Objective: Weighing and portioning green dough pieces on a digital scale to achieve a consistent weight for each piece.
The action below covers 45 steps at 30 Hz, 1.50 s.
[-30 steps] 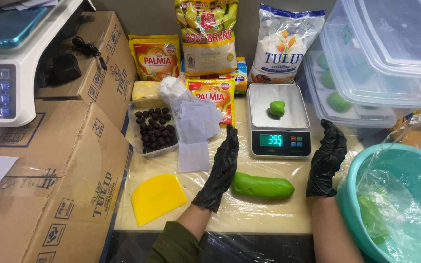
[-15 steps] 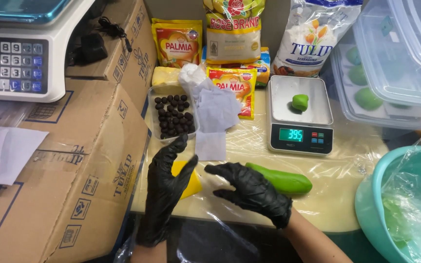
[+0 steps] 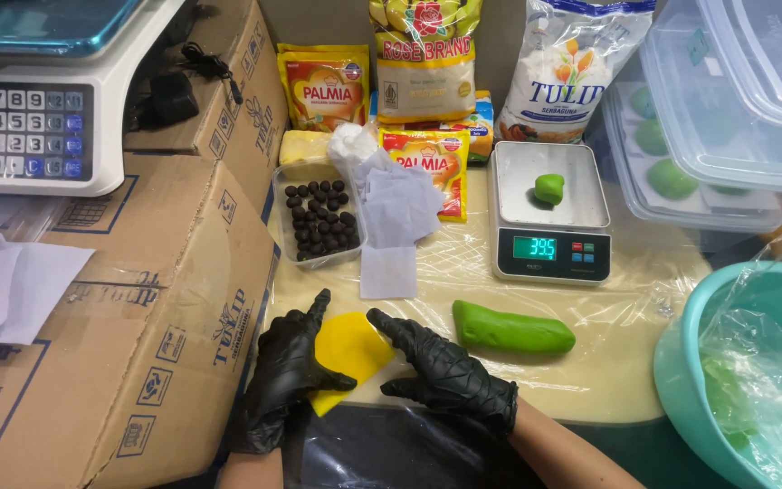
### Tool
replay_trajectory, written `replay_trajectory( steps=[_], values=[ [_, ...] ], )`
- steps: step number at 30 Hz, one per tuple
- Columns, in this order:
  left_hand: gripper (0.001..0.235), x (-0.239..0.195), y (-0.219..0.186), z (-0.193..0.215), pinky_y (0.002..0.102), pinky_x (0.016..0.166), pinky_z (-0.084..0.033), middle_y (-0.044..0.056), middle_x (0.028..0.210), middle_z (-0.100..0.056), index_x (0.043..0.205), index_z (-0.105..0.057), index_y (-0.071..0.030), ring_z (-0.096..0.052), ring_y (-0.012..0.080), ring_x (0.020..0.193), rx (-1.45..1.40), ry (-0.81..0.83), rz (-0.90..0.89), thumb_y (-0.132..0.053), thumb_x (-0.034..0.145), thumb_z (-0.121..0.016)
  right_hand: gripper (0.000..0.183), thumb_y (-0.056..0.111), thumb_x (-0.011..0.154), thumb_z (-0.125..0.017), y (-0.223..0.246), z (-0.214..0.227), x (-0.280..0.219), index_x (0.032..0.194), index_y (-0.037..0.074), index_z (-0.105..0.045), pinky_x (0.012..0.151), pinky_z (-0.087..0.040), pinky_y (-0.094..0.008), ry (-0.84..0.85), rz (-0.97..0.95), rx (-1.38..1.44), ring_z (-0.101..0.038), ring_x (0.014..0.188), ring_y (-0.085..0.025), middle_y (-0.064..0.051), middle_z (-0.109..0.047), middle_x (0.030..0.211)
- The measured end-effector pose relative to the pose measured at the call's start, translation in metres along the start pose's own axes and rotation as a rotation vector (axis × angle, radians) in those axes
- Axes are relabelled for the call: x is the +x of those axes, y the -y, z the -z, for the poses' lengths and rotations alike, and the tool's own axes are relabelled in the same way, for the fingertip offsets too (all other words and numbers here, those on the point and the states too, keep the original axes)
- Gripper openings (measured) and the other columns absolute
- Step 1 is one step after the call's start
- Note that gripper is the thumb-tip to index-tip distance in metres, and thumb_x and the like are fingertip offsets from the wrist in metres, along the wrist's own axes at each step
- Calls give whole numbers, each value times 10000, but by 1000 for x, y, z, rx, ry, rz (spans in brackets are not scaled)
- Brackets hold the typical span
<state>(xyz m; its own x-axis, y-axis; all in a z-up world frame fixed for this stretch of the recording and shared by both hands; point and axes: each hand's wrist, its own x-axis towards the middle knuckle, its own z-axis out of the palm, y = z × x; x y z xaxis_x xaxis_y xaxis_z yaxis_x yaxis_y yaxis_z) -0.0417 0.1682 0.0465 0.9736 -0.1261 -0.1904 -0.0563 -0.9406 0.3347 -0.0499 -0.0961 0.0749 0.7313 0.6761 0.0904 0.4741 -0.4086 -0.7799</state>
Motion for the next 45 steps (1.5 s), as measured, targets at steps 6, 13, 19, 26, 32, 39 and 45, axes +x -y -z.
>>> replay_trajectory(
  steps=[6, 13, 19, 26, 32, 39, 45],
  values=[
    [1400, -11, -16, 1, 499, 1154, -367, 88, 1502, -485, 1644, -218, -300, -442, 324, 1376, -260, 153, 47, -432, 526, -1050, 885, 204, 892, -729, 47, 18, -4, 1615, 300, -227, 1199, -346, -478, 58, -242, 178, -326, 1540, -297, -86, -316, 1681],
    [604, -50, -107, 51, 419, 971, -579, 94, 1391, -648, 1452, -573, -245, -647, 288, 1244, -1100, 373, 417, -517, 925, -454, 1068, 119, 826, -817, 77, 29, -16, 1626, 365, -153, 954, -383, -322, 113, -376, 171, -398, 1155, -203, -61, -425, 1383],
    [499, -36, -98, 2, 335, 809, -546, -17, 1047, -700, 1369, -543, -296, -691, 151, 934, -674, 168, -376, -194, 906, -698, 1000, 41, 853, -706, 78, 46, -41, 1646, 358, -185, 805, -566, -262, -29, -390, 174, -720, 866, -106, -5, -726, 975],
    [356, 23, -126, 5, 256, 789, -528, -33, 897, -632, 1196, -615, -177, -609, 73, 829, -1098, -110, -644, -146, 905, -818, 470, 336, 751, -885, -8, 36, -59, 1199, 241, -778, 837, -601, -327, -146, -327, -131, -782, 980, -191, 18, -826, 1096],
    [168, 46, -128, -36, 275, 788, -553, 15, 1132, -731, 1165, -694, -154, -671, 140, 966, -1058, -423, -507, -174, 1000, -672, 555, 356, 747, -837, -2, 74, -69, 1268, 187, -746, 866, -650, -332, -503, -631, 2, -811, 940, -211, -27, -841, 1096],
    [272, 51, -131, -47, 242, 772, -586, 28, 1120, -738, 1241, -694, -134, -732, 115, 938, -1107, -330, -478, -124, 970, -711, 542, 377, 798, -803, -13, 77, -76, 1271, 122, -724, 812, -600, -349, -745, -619, -169, -746, 877, -257, -77, -793, 1036],
    [332, 49, -131, -47, 240, 781, -608, 22, 1111, -760, 1236, -720, -153, -712, 110, 974, -1130, -195, -351, -116, 912, -778, 678, 351, 873, -701, -16, 66, -72, 1500, 194, -497, 877, -641, -405, -736, -560, -131, -759, 1021, -321, -106, -733, 1248]
  ],
)
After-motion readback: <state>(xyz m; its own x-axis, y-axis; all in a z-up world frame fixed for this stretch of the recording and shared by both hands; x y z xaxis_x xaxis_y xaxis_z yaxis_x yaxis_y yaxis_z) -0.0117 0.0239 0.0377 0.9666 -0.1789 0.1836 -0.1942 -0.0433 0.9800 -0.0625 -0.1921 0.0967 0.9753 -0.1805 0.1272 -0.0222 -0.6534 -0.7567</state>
